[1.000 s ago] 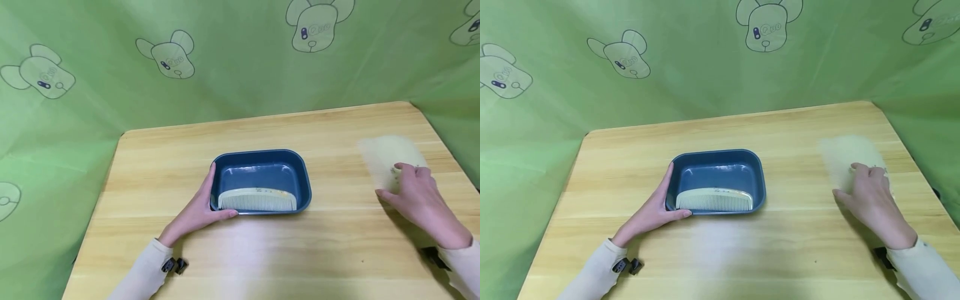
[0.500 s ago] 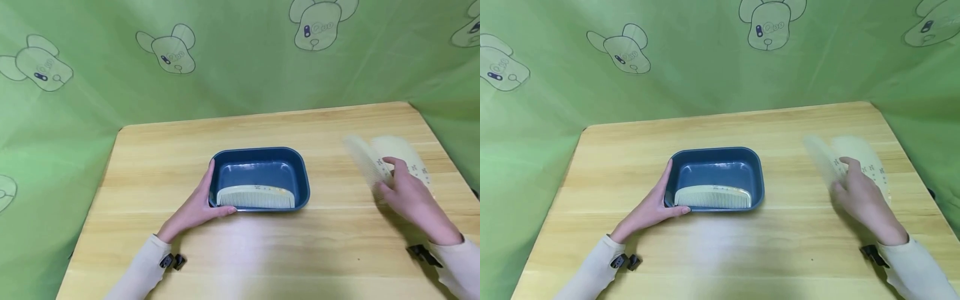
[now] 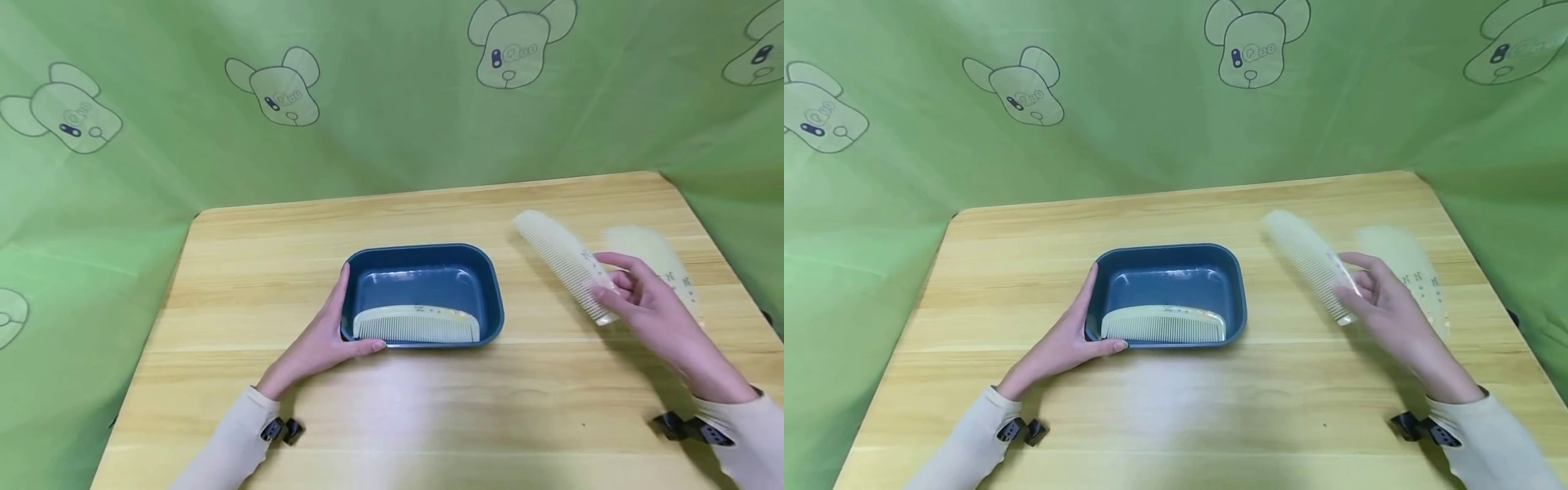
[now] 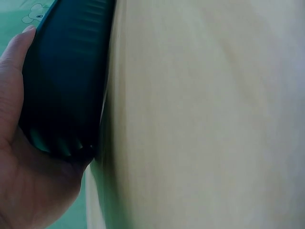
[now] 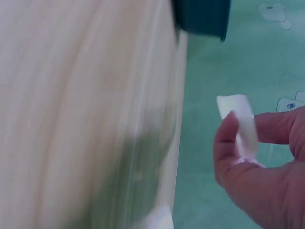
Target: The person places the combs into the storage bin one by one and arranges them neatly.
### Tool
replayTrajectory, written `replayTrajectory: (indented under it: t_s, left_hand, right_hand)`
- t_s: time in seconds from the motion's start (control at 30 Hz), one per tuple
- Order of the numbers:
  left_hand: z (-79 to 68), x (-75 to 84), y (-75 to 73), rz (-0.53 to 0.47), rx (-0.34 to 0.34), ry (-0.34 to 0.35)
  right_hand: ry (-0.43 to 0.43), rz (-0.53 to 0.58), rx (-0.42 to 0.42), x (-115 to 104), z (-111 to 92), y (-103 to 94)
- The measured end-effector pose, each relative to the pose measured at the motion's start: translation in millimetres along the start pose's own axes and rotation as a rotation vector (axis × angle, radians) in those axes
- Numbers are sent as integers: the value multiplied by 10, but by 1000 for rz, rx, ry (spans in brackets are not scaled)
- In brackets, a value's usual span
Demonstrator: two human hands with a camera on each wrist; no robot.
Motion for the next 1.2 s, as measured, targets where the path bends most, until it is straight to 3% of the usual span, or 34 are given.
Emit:
replayTrajectory:
  t_s: [0.27, 0.63, 0.83, 1.2]
  left_hand:
    - [7, 8, 11, -4, -2, 4]
    - [-13, 11, 18, -7, 5, -3]
    - [-9, -1, 16, -13, 8, -10]
    - [-3, -3, 19, -14, 10, -4]
  right_hand:
    - [-25, 120, -88, -221, 92, 253]
    - [-53, 103, -183, -477, 214, 564]
    - [-80, 130, -198, -546, 271, 695]
    - [-54, 118, -241, -625, 314, 870]
Point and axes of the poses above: each hand's wrist, its own z-axis towards the middle knuckle, its own y-axis out of the palm, x = y × z, the point moved 4 cm from there along z, towards the middle knuckle, and after that the axes turned 6 degrees about -x, right-handed, at the moved point
